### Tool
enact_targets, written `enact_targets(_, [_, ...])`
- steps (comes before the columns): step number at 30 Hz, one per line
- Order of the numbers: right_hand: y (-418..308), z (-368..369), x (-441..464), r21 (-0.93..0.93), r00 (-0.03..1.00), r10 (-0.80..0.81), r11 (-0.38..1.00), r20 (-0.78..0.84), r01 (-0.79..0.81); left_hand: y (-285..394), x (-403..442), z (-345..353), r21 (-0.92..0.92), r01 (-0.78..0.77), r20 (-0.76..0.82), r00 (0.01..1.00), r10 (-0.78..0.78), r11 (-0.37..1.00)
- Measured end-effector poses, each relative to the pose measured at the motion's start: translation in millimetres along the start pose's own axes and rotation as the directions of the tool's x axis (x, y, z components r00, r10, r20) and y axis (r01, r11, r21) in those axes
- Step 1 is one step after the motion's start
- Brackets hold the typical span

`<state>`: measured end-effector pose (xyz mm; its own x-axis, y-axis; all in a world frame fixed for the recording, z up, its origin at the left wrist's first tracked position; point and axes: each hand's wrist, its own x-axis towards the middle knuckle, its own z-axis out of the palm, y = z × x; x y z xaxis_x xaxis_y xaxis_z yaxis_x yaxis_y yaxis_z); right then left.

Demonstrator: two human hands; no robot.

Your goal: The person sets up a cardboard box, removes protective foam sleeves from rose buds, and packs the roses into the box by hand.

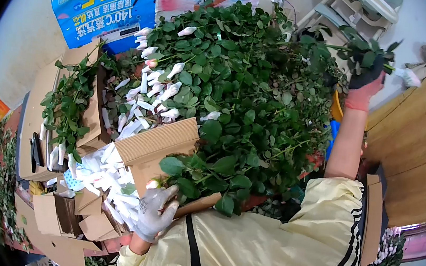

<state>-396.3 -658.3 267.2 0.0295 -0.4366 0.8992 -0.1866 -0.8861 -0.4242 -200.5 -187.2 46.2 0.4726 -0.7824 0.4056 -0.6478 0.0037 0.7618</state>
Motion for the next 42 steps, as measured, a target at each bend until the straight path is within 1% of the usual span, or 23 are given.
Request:
enact_targets(1, [-15,-4,6,-0.396,0.944,-0.33,0.867,-0.004,0.301,-1,0,0,0.006,0.013,0.008,1.0,-0.013,1.0])
enact_targets(2, [-31,-2,12,-0.704,0.787,-0.606,0.507,0.12,0.497,-1,1,0,0.013,0.027,0.012,1.0,-0.027,1.0])
enact_targets(3, [-42,4,16,-0.347,0.89,-0.45,0.848,-0.069,0.401,0,3,-2,0.032,0.019,0.017,1.0,-0.02,0.999])
enact_targets(4, [-71,12,15,0.225,0.975,-0.212,0.949,-0.06,0.22,-1,3,-1,0.027,0.032,0.009,0.999,-0.032,0.999])
enact_targets(5, [-100,21,14,0.73,0.998,0.04,0.683,-0.048,0.008,-3,3,-1,0.016,0.022,-0.008,1.0,-0.022,1.0])
enact_targets(6, [-107,36,14,0.731,0.998,0.04,0.683,-0.041,0.002,-4,4,0,0.006,0.01,-0.022,1.0,-0.01,1.0])
enact_targets(7, [-108,51,17,0.039,0.852,-0.512,0.854,-0.11,0.518,-3,6,-1,0.024,0.025,-0.003,1.0,-0.025,0.999])
enact_targets(8, [-101,78,18,0.009,0.882,-0.469,0.883,-0.035,0.47,-3,7,-2,0.02,0.031,0.004,1.0,-0.031,0.999])
enact_targets(10, [-68,149,16,0.111,0.937,0.015,0.992,0.349,-0.057,-3,8,0,0.031,0.046,-0.018,0.999,-0.045,0.998])
enact_targets(11, [-49,182,12,-0.097,0.78,0.185,0.983,0.598,-0.159,-3,9,1,0.026,0.055,-0.008,0.998,-0.055,0.998])
enact_targets(12, [-44,241,-11,0.113,0.737,-0.556,0.821,0.384,0.56,-3,9,0,0.034,0.057,-0.001,0.998,-0.057,0.998])
enact_targets(13, [-68,243,-27,0.142,0.609,-0.356,0.918,0.709,0.37,-4,10,0,0.042,0.06,0.002,0.998,-0.06,0.997])
enact_targets(14, [-35,255,-61,-0.037,0.471,-0.596,0.594,0.651,0.804,-5,10,0,0.04,0.072,0.008,0.997,-0.072,0.997])
enact_targets(17, [-19,231,-130,0.273,-0.276,-0.08,0.551,0.958,0.789,-8,8,2,0.019,0.069,-0.034,0.997,-0.068,0.997])
enact_targets(20, [52,214,-182,0.415,-0.419,-0.115,0.512,0.901,0.752,-9,9,1,0.044,0.068,-0.017,0.998,-0.067,0.997])
enact_targets(26, [81,214,-181,0.352,-0.312,-0.163,0.441,0.936,0.826,-11,11,6,0.081,0.078,-0.025,0.997,-0.076,0.994])
enact_targets(30, [74,219,-140,0.063,0.192,-0.377,0.569,0.906,0.82,-5,12,5,0.097,0.085,-0.03,0.996,-0.082,0.992])
enact_targets(32, [72,223,-113,0.156,0.56,-0.392,0.893,0.73,0.422,-2,13,6,0.124,0.064,-0.056,0.997,-0.057,0.99])
enact_targets(34, [52,208,-73,-0.129,0.655,-0.376,0.799,0.656,0.588,-2,12,6,0.126,0.058,-0.056,0.997,-0.051,0.99])
enact_targets(37, [96,189,-9,0.37,0.91,-0.125,0.928,0.396,-0.033,-2,10,7,0.124,0.038,-0.07,0.997,-0.03,0.992])
enact_targets(39, [92,148,36,-0.363,0.909,-0.296,0.845,0.295,0.393,-2,9,8,0.117,0.011,-0.089,0.996,0.0,0.993])
enact_targets(40, [98,131,65,-0.309,0.978,-0.096,0.939,0.184,0.151,-2,9,8,0.112,0.003,-0.088,0.996,0.006,0.994])
enact_targets(42, [113,111,106,0.496,0.977,0.099,0.868,-0.187,0.007,-1,10,8,0.105,-0.013,-0.098,0.995,0.024,0.994])
